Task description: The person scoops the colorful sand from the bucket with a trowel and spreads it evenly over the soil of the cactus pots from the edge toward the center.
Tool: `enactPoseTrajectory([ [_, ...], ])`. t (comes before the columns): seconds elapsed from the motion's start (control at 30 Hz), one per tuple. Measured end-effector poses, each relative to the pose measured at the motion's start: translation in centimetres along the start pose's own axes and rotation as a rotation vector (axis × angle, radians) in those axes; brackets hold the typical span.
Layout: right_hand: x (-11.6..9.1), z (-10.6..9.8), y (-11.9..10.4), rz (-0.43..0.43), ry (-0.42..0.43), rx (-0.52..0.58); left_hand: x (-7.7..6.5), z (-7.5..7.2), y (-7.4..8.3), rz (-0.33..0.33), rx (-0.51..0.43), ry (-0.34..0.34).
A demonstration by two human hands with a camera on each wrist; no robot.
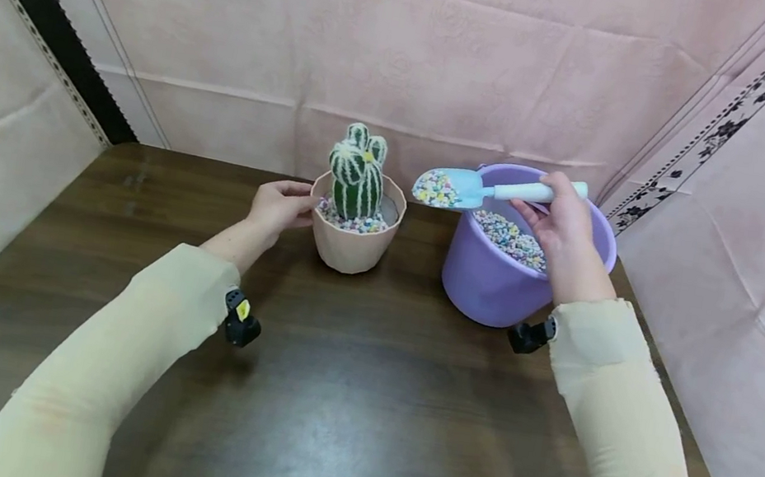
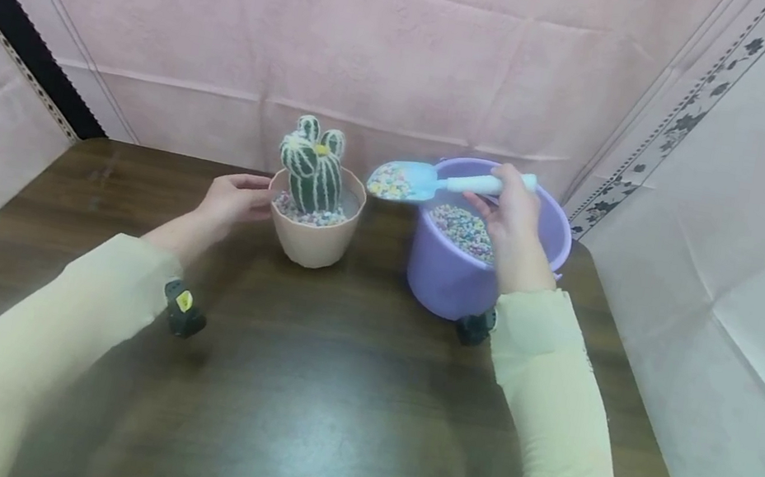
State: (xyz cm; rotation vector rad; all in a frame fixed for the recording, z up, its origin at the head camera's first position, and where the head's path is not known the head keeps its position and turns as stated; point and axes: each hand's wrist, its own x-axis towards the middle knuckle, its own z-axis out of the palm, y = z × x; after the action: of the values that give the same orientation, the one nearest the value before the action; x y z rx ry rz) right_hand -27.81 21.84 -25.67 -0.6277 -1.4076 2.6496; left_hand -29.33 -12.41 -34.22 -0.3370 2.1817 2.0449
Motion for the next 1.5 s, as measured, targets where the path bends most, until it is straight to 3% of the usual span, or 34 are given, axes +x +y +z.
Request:
enactPoseTrajectory([
  [0.2,0.0,0.8,0.5,-0.014,0.011,-0.037,0.5,0.2,0.1,0.004,0.005,0.015],
  [0.47,0.1,1.4,0.9,-0.019,0.047,-0.069,-0.1,0.7,0.8,-0.012,0.045,0.072],
  [0.93,0.3,2.4,2.0,-0.067,0.047,-0.102,0.1,0.6,1.2,-0.093,0.000,0.030],
  [1.5,0.0,4.0,2.3,-0.162,0.023,-0.236,0.1,0.6,1.1,-0.085,0.023,0.022],
])
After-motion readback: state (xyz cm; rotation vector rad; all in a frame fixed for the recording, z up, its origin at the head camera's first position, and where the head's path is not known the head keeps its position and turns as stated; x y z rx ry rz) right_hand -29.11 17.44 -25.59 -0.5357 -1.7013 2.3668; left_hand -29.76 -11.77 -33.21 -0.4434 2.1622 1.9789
